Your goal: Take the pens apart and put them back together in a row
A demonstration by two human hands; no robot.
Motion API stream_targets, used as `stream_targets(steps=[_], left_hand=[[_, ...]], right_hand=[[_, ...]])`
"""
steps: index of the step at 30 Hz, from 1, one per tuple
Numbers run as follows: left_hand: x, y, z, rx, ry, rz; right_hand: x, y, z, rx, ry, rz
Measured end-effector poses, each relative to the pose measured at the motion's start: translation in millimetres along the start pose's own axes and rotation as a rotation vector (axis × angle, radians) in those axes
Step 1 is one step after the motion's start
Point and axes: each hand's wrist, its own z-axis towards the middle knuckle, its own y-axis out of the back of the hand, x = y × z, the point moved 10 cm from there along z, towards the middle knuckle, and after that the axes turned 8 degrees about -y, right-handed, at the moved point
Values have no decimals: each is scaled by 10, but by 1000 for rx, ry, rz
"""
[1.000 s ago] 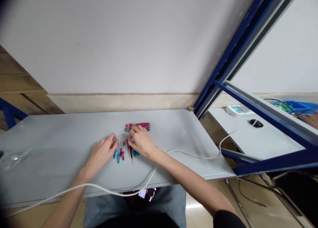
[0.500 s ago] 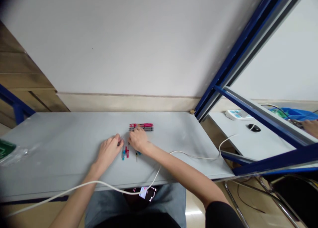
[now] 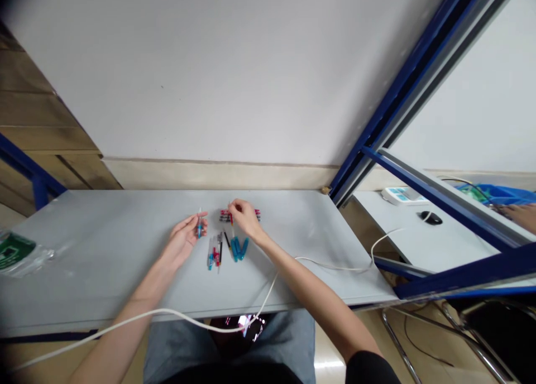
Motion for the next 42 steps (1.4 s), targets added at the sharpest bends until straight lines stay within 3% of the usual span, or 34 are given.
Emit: stream_targets(steps=[5, 13, 21, 31, 35, 39, 42], left_hand=[[78, -264, 182, 121, 123, -123], [119, -694, 396, 271, 189, -225], [114, -711, 312, 316, 241, -379], [149, -684, 305, 193, 265, -500], [135, -716, 297, 197, 268, -563], [162, -772, 270, 230, 285, -540], [192, -780, 236, 270, 263, -387]], right_hand=[[-198, 175, -29, -40, -47, 272], [-462, 391, -158, -84, -117, 501], [-412, 293, -269, 14, -174, 588], [-622, 259, -260, -23, -297, 791], [-634, 220, -276, 5, -336, 881], [-620, 228, -292, -1, -330, 954], [-586, 261, -279, -2, -283, 980]])
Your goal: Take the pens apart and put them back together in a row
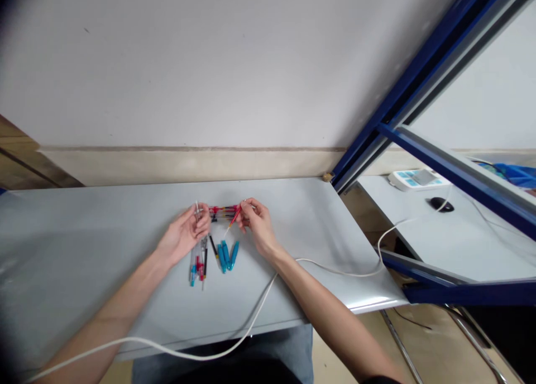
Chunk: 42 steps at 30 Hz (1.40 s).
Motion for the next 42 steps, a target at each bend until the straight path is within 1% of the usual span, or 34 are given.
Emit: stream_targets(steps=[3, 5, 8, 11, 14, 17, 20, 23, 25, 31, 34, 38, 40, 42], left_hand=[[21, 29, -32, 16, -10, 278], [20, 40, -43, 28, -26, 422], [-22, 34, -35, 39, -83, 558], [-47, 17, -21, 49, -119, 647], [0, 7, -23, 74, -85, 687], [38, 12, -34, 85, -59, 686], [21, 2, -35, 95, -91, 706], [27, -45, -34, 151, -109, 721], [33, -56, -33, 178, -108, 714], [18, -31, -41, 233, -105, 770], [-5, -86, -66, 262, -99, 781], [-133, -195, -92, 248, -174, 848], [-183, -218, -100, 227, -213, 887], [-197, -219, -108, 211, -238, 915]], right_hand=[[63, 3, 12, 24, 54, 23], [111, 31, 18, 13, 96, 25], [187, 61, 10, -7, 159, 23], [241, 62, -6, -12, 200, 19], [267, 46, -16, -9, 213, -10], [299, -14, -39, 25, 221, -75], [338, -103, -100, 48, 236, -198], [323, -248, -178, 96, 240, -368], [285, -318, -214, 119, 227, -435], [266, -314, -213, 88, 223, -497], [278, -304, -208, 85, 223, -508], [272, -379, -243, 113, 257, -589], [255, -431, -266, 129, 280, -634], [241, -450, -275, 119, 292, -647]])
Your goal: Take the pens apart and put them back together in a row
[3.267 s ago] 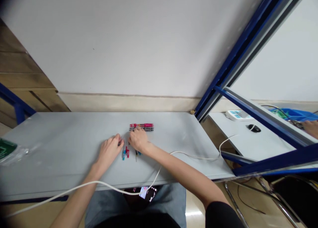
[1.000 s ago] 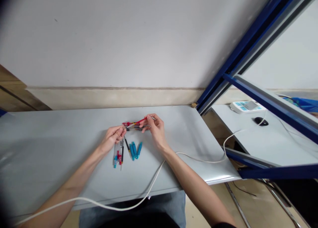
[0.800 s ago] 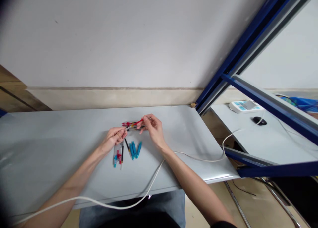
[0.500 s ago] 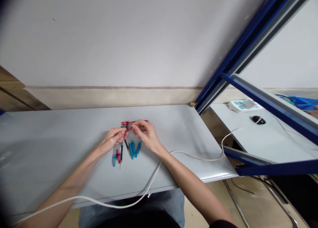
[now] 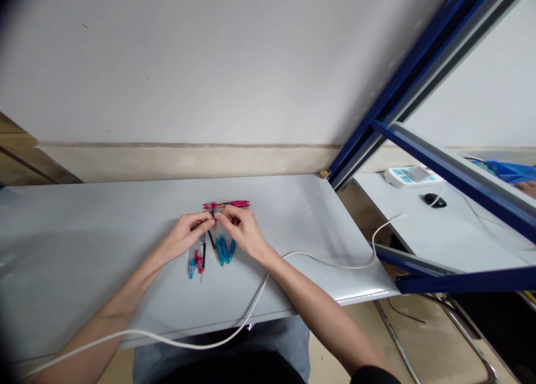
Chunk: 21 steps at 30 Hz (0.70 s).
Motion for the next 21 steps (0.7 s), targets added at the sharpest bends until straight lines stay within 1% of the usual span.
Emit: stream_targets(steps=[2, 4, 7, 9, 11, 12, 14, 16, 18, 21], left_hand=[[12, 9, -10, -26, -4, 13], [30, 38, -14, -74, -3, -11], [57, 172, -9, -212, 2, -94], [79, 317, -11, -339, 2, -156], [125, 440, -22, -441, 16, -233], [160, 477, -27, -470, 36, -271], [239, 500, -34, -489, 90, -344], [311, 470, -35, -477, 139, -443], [358, 410, -25, -454, 163, -589], [395, 347, -5, -444, 165, -823]], right_hand=[[-19, -2, 2, -24, -12, 7], [-58, -25, 14, -13, -41, 52], [-122, -80, 37, 25, -76, 113], [-126, -111, 44, 19, -43, 29], [-92, -206, 38, 35, 36, -166], [-80, -285, 33, 61, 75, -280], [-79, -443, 34, 108, 129, -486], [-86, -543, 68, 121, 147, -623], [-84, -607, 125, 130, 149, -695], [-105, -688, 213, 187, 127, -746]])
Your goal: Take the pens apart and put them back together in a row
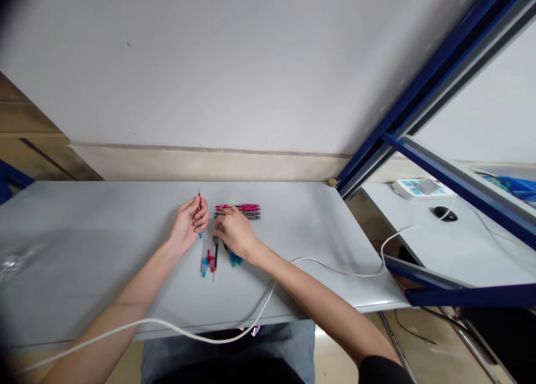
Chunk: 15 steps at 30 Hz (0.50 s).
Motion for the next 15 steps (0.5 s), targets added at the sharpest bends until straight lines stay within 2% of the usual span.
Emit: stream_targets(steps=[6, 15], left_hand=[[59, 51, 18, -54, 69, -242], [33, 38, 6, -58, 58, -252]], right_hand=[[-25, -83, 112, 85, -31, -5], [-36, -142, 239, 126, -23, 101]])
